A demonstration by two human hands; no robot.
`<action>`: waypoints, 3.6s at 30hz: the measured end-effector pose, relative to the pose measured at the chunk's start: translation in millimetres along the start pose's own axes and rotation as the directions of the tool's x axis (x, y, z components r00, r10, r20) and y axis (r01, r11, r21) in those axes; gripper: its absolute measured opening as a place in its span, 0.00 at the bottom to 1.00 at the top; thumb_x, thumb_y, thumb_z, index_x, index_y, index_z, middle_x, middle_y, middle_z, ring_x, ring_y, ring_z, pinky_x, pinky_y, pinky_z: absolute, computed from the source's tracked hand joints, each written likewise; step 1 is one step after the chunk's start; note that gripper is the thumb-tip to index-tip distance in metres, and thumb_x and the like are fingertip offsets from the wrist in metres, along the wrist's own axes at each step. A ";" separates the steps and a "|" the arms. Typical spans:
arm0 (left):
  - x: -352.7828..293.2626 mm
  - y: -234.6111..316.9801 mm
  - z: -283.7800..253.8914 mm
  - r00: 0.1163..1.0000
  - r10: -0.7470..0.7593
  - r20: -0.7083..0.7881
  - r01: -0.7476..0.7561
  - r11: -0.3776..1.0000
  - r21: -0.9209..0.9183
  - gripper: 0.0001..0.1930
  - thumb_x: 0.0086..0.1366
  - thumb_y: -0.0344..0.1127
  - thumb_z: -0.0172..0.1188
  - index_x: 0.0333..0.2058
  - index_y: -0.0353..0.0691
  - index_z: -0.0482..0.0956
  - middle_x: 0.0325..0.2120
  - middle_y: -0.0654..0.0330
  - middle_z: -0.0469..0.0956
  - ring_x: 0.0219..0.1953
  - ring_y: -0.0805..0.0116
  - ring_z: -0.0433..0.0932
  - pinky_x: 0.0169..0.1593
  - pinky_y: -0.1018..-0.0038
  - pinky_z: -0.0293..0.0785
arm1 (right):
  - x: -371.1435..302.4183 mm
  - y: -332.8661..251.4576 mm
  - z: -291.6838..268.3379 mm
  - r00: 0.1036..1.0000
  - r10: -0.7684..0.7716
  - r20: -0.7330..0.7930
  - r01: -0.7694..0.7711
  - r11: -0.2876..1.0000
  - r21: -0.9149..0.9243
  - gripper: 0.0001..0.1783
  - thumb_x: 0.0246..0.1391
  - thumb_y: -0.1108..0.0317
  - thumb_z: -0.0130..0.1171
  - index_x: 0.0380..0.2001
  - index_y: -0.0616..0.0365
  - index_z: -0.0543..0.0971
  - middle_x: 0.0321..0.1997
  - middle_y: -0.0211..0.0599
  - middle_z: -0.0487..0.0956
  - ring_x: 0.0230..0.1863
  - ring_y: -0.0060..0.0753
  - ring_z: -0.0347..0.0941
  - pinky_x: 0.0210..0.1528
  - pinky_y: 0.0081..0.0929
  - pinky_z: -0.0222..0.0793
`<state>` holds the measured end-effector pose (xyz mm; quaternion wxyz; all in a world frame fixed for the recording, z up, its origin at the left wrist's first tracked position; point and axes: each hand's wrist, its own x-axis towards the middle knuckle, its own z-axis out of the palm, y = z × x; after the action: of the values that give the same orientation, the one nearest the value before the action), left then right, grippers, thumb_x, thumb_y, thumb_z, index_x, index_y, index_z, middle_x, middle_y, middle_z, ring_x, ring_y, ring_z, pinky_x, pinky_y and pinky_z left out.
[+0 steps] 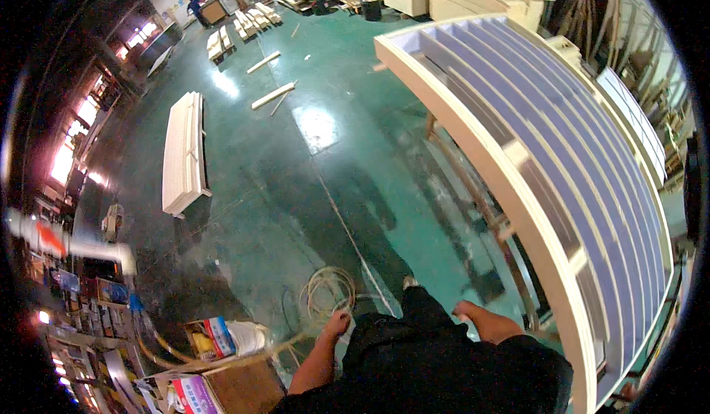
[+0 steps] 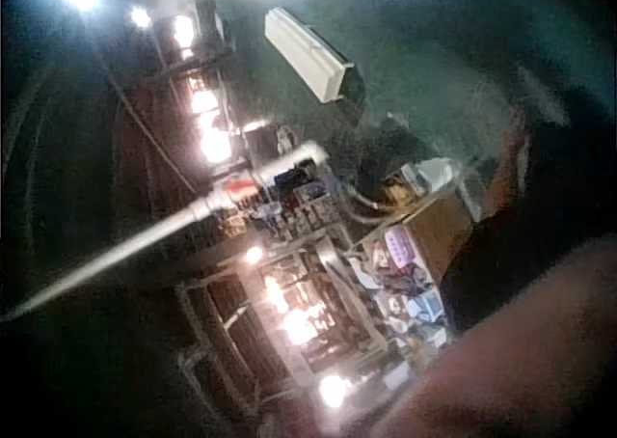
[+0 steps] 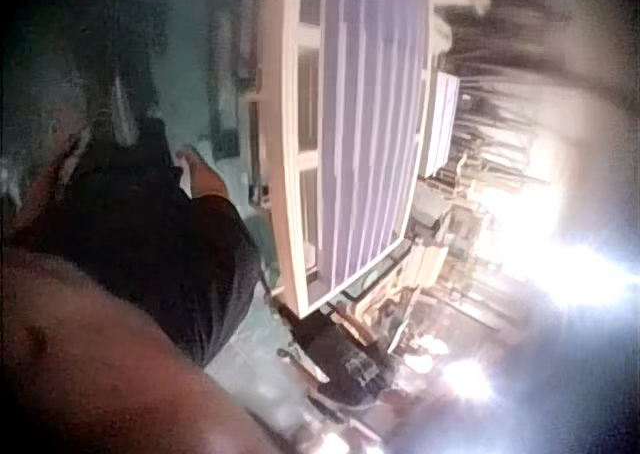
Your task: The person uses a handheld power sander to smooth the edges of a wooden frame structure. They then repeatedly lift the frame, walk across the workshop floor, and place it onto a metal stand, repeating this cycle multiple times.
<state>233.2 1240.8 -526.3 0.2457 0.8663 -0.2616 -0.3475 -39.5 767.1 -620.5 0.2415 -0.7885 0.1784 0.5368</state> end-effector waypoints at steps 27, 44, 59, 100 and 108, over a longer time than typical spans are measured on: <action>759.8 -58.6 -693.8 0.950 -0.265 -0.166 0.064 0.684 -0.727 0.07 0.67 0.36 0.60 0.32 0.40 0.77 0.22 0.61 0.74 0.28 0.64 0.76 0.31 0.67 0.73 | -145.2 -233.0 -939.2 -0.010 0.436 -0.900 0.167 0.888 0.428 0.22 0.59 0.58 0.61 0.53 0.57 0.75 0.50 0.57 0.79 0.52 0.63 0.77 0.54 0.56 0.74; 1225.0 477.5 -595.3 0.594 0.528 0.607 -0.655 0.755 -0.016 0.10 0.69 0.36 0.62 0.43 0.37 0.81 0.29 0.61 0.81 0.32 0.70 0.78 0.40 0.70 0.76 | -87.2 -293.3 -1015.9 -0.013 0.994 -0.110 0.358 0.107 0.927 0.41 0.52 0.51 0.70 0.62 0.65 0.69 0.43 0.53 0.83 0.46 0.61 0.80 0.49 0.50 0.75; 1192.0 1102.8 -338.3 -0.641 0.410 0.649 -0.673 -0.706 -0.219 0.35 0.58 0.30 0.69 0.64 0.36 0.66 0.64 0.41 0.66 0.69 0.43 0.62 0.68 0.55 0.64 | -70.2 -317.0 -1052.2 -0.230 0.819 0.526 0.023 -0.536 0.844 0.36 0.43 0.52 0.77 0.50 0.61 0.73 0.48 0.47 0.75 0.54 0.52 0.73 0.52 0.50 0.74; 1071.9 1232.5 -327.5 -0.552 -0.385 0.740 -0.286 -0.746 -0.602 0.25 0.42 0.39 0.77 0.37 0.38 0.76 0.32 0.49 0.82 0.41 0.41 0.81 0.46 0.53 0.78 | -106.0 -350.5 -1059.7 0.044 0.705 0.708 -0.002 -0.709 0.706 0.25 0.42 0.60 0.75 0.41 0.56 0.75 0.45 0.45 0.81 0.52 0.55 0.77 0.51 0.50 0.74; 1093.5 1209.5 -334.1 -0.524 -0.361 0.772 -0.291 -0.776 -0.560 0.28 0.39 0.42 0.79 0.38 0.39 0.76 0.36 0.47 0.81 0.43 0.41 0.80 0.46 0.53 0.77 | -68.7 -379.9 -1053.2 -0.034 0.690 0.723 0.015 -0.723 0.690 0.28 0.36 0.60 0.76 0.40 0.55 0.73 0.41 0.45 0.80 0.48 0.58 0.77 0.47 0.50 0.74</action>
<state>815.5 -258.0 -96.3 0.2347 0.2260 0.9444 -0.0437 941.8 477.2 -161.0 0.1657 -0.0710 0.9830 -0.0333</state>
